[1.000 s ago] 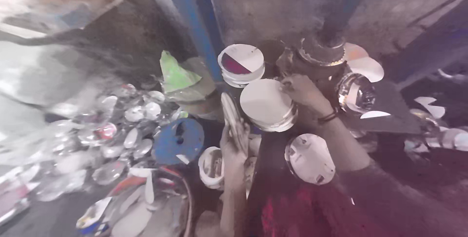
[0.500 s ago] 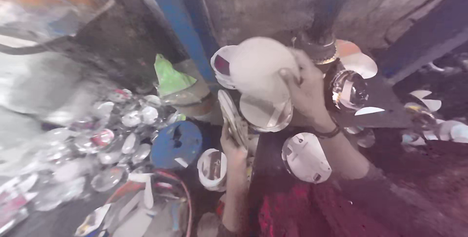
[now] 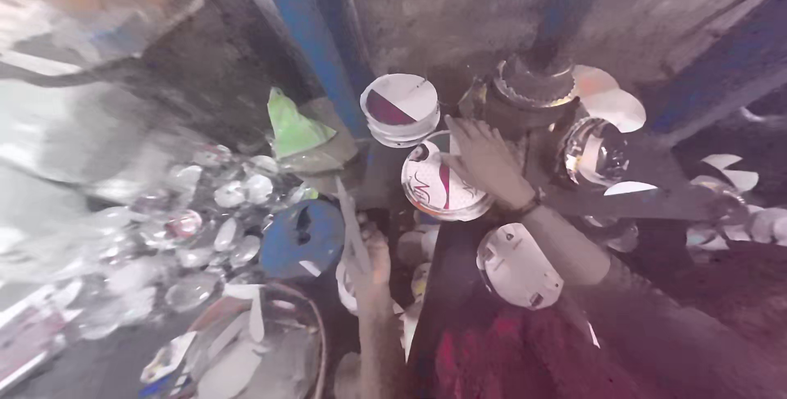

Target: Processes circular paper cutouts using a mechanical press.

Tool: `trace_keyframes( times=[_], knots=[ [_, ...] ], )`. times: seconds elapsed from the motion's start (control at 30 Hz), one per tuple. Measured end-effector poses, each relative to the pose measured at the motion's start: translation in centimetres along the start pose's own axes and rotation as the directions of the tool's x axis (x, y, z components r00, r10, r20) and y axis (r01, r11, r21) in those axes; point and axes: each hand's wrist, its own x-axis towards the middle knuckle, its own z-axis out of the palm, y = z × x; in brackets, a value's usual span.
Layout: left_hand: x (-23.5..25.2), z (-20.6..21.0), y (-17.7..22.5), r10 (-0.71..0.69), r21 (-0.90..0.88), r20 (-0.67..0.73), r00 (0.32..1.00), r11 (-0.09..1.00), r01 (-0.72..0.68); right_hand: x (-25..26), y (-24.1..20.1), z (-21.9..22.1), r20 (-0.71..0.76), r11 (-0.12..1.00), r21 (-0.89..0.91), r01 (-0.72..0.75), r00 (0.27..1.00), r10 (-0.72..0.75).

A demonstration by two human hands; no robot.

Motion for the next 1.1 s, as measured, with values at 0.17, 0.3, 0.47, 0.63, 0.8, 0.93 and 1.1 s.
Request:
trace_keyframes(
  times=[0.17, 0.3, 0.47, 0.63, 0.8, 0.93, 1.1],
  knots=[
    [-0.6, -0.6, 2.3, 0.149, 0.325, 0.119, 0.982, 0.928, -0.181, 2.5, 1.2, 0.9, -0.219, 0.998, 0.062, 0.023, 0.976, -0.009],
    [-1.2, 0.2, 3.2, 0.27, 0.68, 0.163, 0.949, 0.666, -0.307, 2.4, 2.6, -0.8, -0.384, 0.921, 0.359, 0.148, 0.924, 0.001],
    [-1.7, 1.7, 2.7, 0.258, 0.761, 0.273, 0.927, 0.531, -0.372, 1.9, 3.3, -1.7, -0.373, 0.881, 0.434, 0.189, 0.928, -0.015],
    [-2.3, 3.2, -0.4, 0.216, 0.843, 0.304, 0.928, 0.393, -0.368, -2.1, -2.3, -1.5, -0.038, 0.701, 0.704, 0.116, 0.991, -0.126],
    [-2.7, 2.1, 0.1, 0.176, 0.866, 0.207, 0.962, 0.425, -0.264, -3.3, -2.8, -1.2, -0.076, 0.847, 0.517, 0.124, 0.992, -0.099],
    [-2.7, 1.2, 3.1, 0.285, 0.906, 0.252, 0.925, 0.265, -0.329, 0.8, 1.7, 0.4, -0.022, 0.994, 0.091, -0.055, 0.998, 0.057],
    [-3.3, 2.1, 4.3, 0.335, 0.897, 0.228, 0.914, 0.292, -0.331, 1.9, 2.4, -1.3, -0.341, 0.795, 0.599, 0.092, 0.928, 0.149]
  ],
)
